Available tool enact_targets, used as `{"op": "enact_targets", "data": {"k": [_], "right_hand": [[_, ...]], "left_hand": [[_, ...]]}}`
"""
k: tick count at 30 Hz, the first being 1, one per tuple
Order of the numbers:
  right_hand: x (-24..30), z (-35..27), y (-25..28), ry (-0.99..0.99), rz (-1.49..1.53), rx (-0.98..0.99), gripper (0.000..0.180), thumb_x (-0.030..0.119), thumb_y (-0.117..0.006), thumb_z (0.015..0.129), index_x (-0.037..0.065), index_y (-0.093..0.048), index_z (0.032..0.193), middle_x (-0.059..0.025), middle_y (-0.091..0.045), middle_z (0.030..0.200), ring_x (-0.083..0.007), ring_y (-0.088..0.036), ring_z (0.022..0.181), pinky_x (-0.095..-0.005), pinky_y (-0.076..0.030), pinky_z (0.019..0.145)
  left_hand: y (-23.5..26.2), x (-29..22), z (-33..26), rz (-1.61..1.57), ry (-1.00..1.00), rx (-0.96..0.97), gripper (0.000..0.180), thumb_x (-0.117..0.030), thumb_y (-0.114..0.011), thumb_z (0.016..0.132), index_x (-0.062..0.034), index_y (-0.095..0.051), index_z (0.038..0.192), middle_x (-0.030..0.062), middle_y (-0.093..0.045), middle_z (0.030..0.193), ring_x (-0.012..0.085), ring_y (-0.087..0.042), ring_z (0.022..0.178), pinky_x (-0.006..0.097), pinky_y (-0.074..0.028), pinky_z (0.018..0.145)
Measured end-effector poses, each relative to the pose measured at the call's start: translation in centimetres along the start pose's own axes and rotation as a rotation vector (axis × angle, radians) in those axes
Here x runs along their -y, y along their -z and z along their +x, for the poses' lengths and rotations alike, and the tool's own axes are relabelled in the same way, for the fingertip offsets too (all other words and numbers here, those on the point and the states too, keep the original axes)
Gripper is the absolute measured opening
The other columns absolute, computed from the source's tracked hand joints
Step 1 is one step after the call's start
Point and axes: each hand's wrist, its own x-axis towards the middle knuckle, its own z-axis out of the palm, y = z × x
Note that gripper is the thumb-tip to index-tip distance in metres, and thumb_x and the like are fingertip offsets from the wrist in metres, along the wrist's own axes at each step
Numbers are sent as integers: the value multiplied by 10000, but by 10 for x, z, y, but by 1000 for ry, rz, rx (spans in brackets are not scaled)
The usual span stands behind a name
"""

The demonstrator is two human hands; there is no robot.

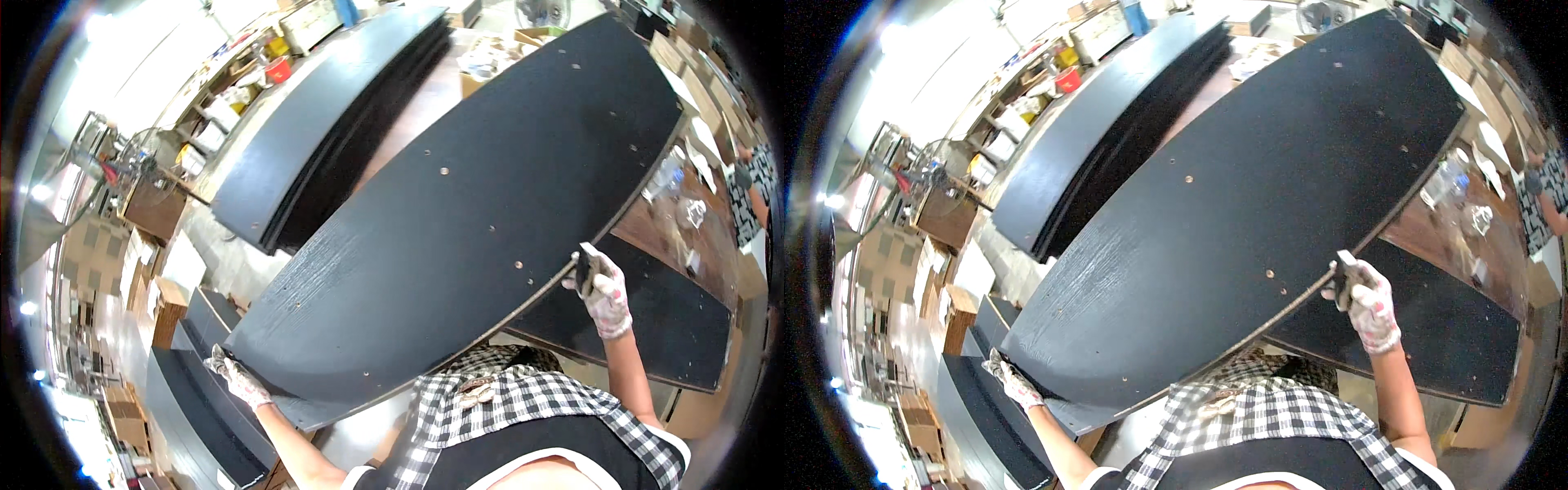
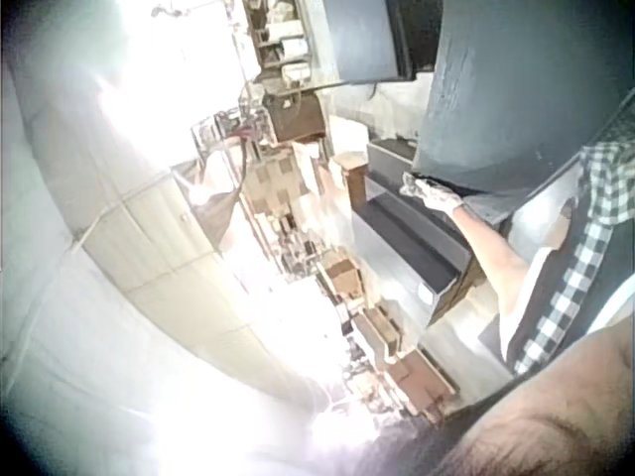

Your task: The person wipes the surface and edges of black furniture boards with a cloth, handling and turning each board individually before moving them to a stack.

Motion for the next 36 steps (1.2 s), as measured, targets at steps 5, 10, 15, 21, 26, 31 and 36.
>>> {"op": "enact_targets", "data": {"k": [5, 10, 15, 21, 26, 31, 36], "right_hand": [[-28, 98, -88, -170, -12, 145, 387, 121, -644, 883, -45, -557, 1222, -125, -606, 1170, -191, -644, 930, -389, -561, 902], [-90, 199, -166, -296, 23, 310, 334, 94, -605, 896, -17, -551, 1207, -97, -623, 1074, -203, -646, 923, -409, -551, 890], [-119, 285, -220, -344, 394, 447, 161, 3, -584, 899, -19, -604, 1058, -103, -657, 1087, -177, -637, 919, -319, -512, 842], [-137, 319, -236, -159, 32, 408, 258, 169, -635, 917, 0, -590, 1107, -88, -660, 937, -197, -658, 882, -309, -530, 819], [-112, 267, -176, -108, -187, 237, 335, 116, -615, 922, -41, -560, 1213, -133, -664, 1067, -207, -674, 950, -295, -551, 827], [-66, 205, -91, -60, -82, 41, 346, 160, -574, 947, -17, -531, 1241, -171, -600, 1264, -292, -645, 1075, -349, -544, 839], [-53, 156, -37, -23, 40, -106, 334, 147, -575, 946, 1, -528, 1242, -204, -577, 1301, -310, -641, 1085, -367, -556, 837]], "left_hand": [[92, -1, 26, 194, 45, -99, 503, -304, -353, 1045, -43, -354, 1475, 80, -457, 1438, 227, -412, 1331, 345, -313, 1126], [131, 13, 63, 113, 108, -188, 580, -328, -388, 1037, -69, -223, 1528, 81, -431, 1462, 213, -454, 1305, 330, -339, 1109], [123, 5, 114, 144, 80, 59, 525, -181, -388, 1024, -31, -266, 1513, 96, -348, 1537, 215, -379, 1379, 308, -238, 1167], [59, 24, 171, 678, 20, 210, 360, -127, -472, 977, 12, -498, 1308, 156, -571, 1219, 275, -533, 1099, 339, -391, 973], [-18, 26, 199, 376, 48, 270, 272, -162, -536, 972, 14, -633, 1155, 139, -692, 957, 263, -633, 848, 358, -493, 802], [-86, 32, 219, 151, 142, 235, 283, -215, -616, 928, 3, -660, 1103, 133, -672, 904, 222, -625, 832, 359, -515, 746], [-187, 2, 194, -292, 365, 76, 334, -122, -628, 887, 34, -612, 1182, 107, -642, 1042, 174, -597, 913, 341, -530, 752]]}}
